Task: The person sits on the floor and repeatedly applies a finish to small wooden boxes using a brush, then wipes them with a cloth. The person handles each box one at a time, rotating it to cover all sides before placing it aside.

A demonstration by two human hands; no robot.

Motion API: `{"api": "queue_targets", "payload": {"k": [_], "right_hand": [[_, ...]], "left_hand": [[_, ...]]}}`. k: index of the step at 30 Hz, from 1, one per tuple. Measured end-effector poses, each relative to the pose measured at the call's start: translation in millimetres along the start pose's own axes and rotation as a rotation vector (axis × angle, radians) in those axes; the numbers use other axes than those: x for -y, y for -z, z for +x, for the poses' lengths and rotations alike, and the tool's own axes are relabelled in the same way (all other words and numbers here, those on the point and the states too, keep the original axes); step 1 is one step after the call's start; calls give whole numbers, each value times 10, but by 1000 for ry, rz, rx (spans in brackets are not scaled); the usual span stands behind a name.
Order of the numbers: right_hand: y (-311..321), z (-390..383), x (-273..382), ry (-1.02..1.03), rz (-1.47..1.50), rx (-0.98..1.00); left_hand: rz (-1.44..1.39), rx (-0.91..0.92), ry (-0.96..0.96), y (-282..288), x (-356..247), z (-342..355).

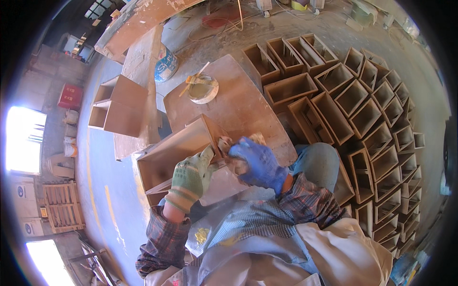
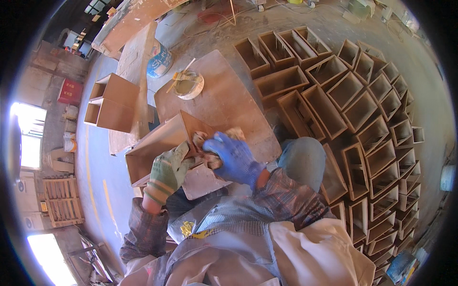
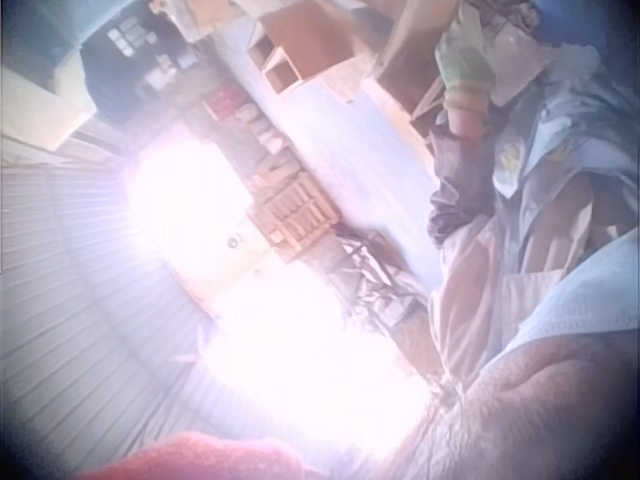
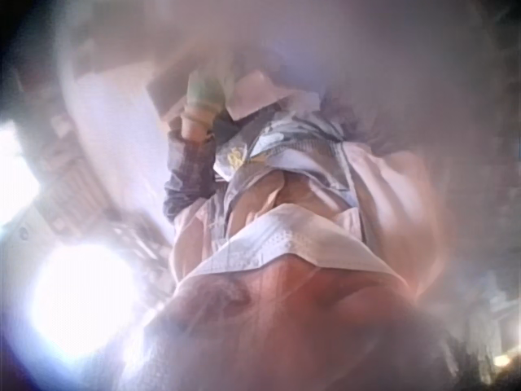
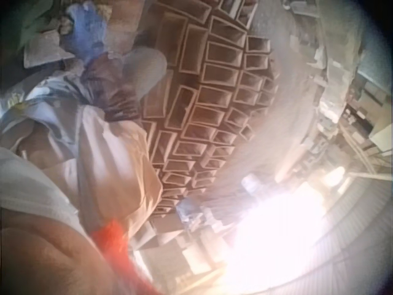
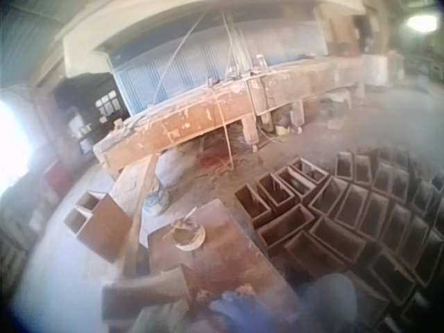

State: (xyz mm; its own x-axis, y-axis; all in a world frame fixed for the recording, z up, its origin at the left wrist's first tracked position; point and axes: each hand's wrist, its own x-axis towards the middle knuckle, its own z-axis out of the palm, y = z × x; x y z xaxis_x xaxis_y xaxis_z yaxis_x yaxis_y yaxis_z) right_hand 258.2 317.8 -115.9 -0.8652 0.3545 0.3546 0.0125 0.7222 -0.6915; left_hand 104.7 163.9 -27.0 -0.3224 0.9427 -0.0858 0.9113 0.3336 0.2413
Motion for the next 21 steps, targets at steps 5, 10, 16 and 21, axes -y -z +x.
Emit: {"api": "queue_targets", "payload": {"k": [5,10,16,21], "right_hand": [[-339,-214,-172,-276,-89,260],[-164,-322,69,-196,-145,177],[-166,-175,198,102,-292,-202],[-467,-164,-15,-14,-322,-205]], "left_hand": [[-34,-74,3,-23,15,6],[3,-163,4,-37,24,119],[-57,-94,12,-114,92,225],[-14,-104,-16,-103,133,235]]}}
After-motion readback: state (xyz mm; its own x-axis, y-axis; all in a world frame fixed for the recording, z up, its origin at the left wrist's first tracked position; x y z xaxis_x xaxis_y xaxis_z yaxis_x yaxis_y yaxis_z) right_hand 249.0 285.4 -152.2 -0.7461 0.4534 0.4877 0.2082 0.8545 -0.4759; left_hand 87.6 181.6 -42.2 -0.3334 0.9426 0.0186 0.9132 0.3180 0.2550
